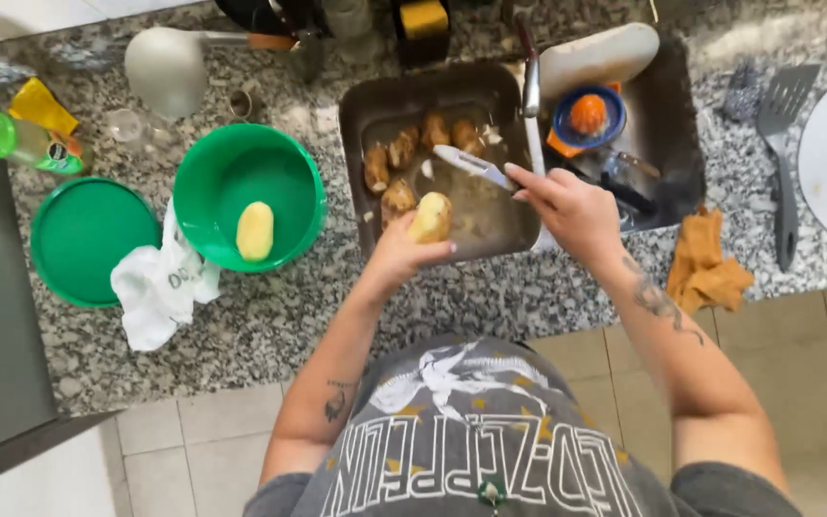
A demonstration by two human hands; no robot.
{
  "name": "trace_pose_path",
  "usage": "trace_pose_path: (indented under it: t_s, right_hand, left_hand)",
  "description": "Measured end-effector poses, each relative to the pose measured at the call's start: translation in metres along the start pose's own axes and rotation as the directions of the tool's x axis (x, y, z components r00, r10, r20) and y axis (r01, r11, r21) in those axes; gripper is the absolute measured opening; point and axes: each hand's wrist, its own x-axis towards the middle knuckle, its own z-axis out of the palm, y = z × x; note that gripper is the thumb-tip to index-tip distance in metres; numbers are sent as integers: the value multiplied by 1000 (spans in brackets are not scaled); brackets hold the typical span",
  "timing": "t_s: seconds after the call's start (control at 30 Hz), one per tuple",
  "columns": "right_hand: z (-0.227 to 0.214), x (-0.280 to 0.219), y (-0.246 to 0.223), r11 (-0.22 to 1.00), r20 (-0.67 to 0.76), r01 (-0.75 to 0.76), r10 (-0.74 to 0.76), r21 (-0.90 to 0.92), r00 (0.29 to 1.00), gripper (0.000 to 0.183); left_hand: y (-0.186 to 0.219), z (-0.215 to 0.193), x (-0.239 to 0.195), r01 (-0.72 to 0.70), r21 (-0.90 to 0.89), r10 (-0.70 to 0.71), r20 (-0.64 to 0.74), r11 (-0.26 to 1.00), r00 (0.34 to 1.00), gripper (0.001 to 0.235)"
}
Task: The person peels potatoes over a kitchen sink using a knife and places the peeled potatoes into a green bowl. They briefly walk to the stove to pour oil into a pan before returning to the sink to continue peeling.
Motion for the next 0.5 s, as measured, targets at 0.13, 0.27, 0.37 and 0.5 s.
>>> trace_pose_path:
  t_s: [0.13,0.27,0.37,0.5]
  right_hand:
    - [10,4,-7,970,-127,203,-187,132,974,34]
    - [23,-4,31,977,-183,6,-46,-214,982,34]
    - [30,-15,-7,990,-131,121,-110,77,985,35]
    - [30,-2,11,971,-208,73,-122,-227,970,30]
  left_hand:
    - [4,3,11,62,-256,-66,-8,965,998,42]
    - [35,5,-10,69,-278,-67,18,958,998,45]
    - [7,1,-4,61,-263,-69,-21,963,997,45]
    - [14,0,-3,74,-220,-71,21,973,997,56]
